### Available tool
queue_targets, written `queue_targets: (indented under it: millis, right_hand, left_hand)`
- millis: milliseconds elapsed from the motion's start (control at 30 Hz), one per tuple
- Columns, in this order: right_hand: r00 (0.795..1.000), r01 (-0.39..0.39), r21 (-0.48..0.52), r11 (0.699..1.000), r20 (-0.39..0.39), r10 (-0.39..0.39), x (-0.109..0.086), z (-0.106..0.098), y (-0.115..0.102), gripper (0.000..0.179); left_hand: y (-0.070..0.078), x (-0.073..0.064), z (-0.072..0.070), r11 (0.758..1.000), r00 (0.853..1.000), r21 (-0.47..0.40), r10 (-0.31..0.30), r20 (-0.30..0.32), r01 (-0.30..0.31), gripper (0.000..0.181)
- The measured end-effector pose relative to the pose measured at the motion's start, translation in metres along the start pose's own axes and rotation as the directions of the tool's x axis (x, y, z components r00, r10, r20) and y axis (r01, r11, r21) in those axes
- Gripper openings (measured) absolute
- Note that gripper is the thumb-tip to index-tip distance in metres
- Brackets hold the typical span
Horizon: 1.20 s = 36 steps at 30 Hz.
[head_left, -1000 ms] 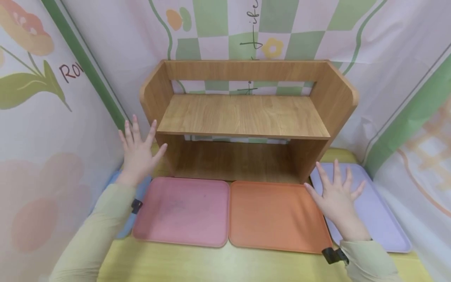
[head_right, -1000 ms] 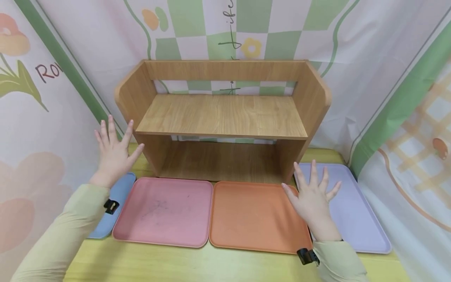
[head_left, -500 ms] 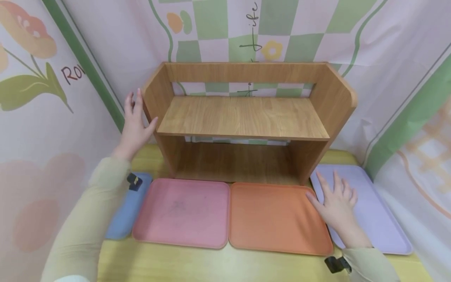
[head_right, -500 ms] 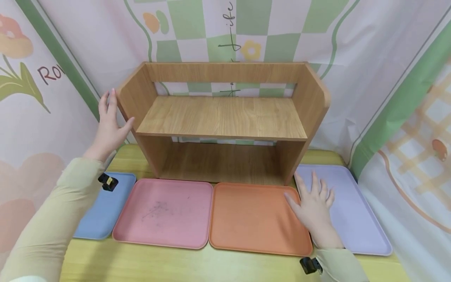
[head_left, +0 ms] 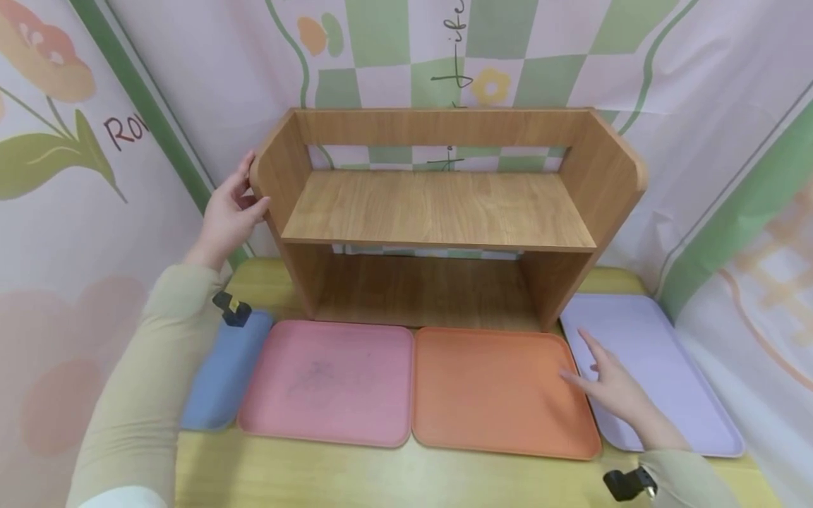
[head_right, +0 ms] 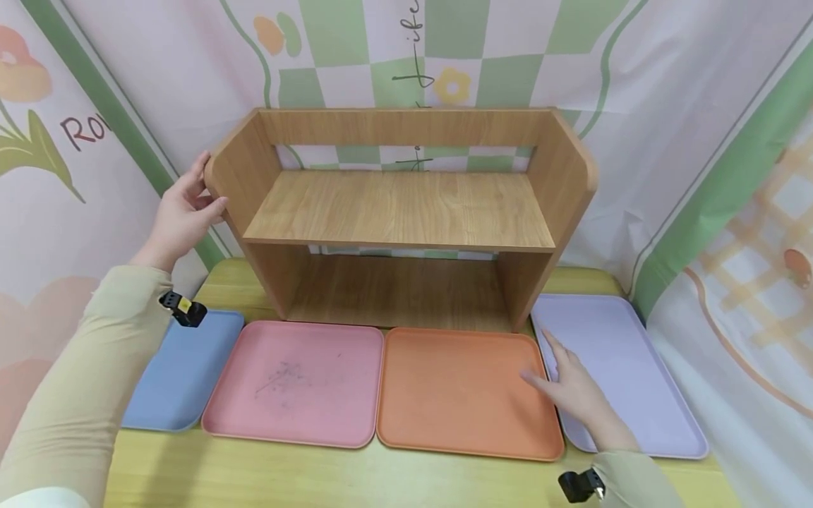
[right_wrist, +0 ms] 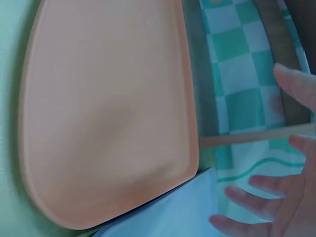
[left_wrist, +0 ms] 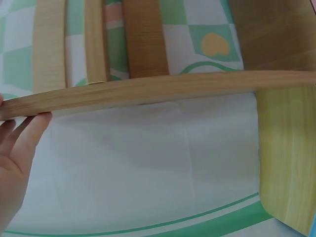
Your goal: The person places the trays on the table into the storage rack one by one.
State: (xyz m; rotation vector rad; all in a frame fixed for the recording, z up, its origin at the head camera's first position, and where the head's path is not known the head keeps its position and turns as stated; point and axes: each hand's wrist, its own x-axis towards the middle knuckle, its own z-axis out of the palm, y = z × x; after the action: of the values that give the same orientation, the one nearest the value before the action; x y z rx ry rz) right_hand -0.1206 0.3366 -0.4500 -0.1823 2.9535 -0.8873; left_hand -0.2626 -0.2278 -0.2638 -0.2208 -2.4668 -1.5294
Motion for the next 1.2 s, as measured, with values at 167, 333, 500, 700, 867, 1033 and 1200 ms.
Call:
queue_targets:
  millis: [167, 333, 500, 700, 867, 1033, 1200]
  right_hand:
    - [0.993, -0.050, 0.119, 0.992, 0.108, 0.037, -0.001, 0.000, 0.014, 0.091]
    - [0.985, -0.081, 0.152, 0.985, 0.161, 0.056, -0.003, 0.003, 0.027, 0.094]
    - [0.982, -0.081, 0.111, 0.991, 0.179, 0.060, -0.002, 0.012, 0.036, 0.097]
    - [0.993, -0.009, 0.042, 0.999, 0.117, 0.004, 0.001, 0.021, 0.041, 0.097]
    - [0.997, 0.065, -0.018, 0.998, 0.035, -0.064, 0.005, 0.028, 0.045, 0.093]
    - [0.992, 0.122, -0.026, 0.992, -0.017, -0.122, 0.009, 0.033, 0.043, 0.095]
    - [0.996, 0.093, -0.027, 0.995, 0.004, -0.092, 0.015, 0.033, 0.034, 0.097]
  left_hand:
    - [0.003, 0.003, -0.002, 1.000, 1.000, 0.004, -0.017, -0.003, 0.017, 0.072]
    - [0.004, 0.004, -0.003, 1.000, 1.000, 0.000, -0.026, -0.005, 0.026, 0.071]
    - [0.002, 0.002, 0.000, 0.999, 0.999, 0.013, -0.043, 0.000, 0.043, 0.072]
    - [0.000, 0.000, 0.003, 0.999, 0.999, 0.005, -0.036, -0.003, 0.036, 0.072]
    - [-0.001, 0.000, 0.004, 0.999, 0.999, 0.017, -0.035, -0.019, 0.035, 0.072]
    - [-0.002, 0.000, 0.003, 0.999, 0.999, 0.017, -0.029, -0.028, 0.030, 0.072]
    - [-0.002, -0.001, 0.004, 1.000, 0.999, 0.007, -0.028, -0.038, 0.028, 0.073]
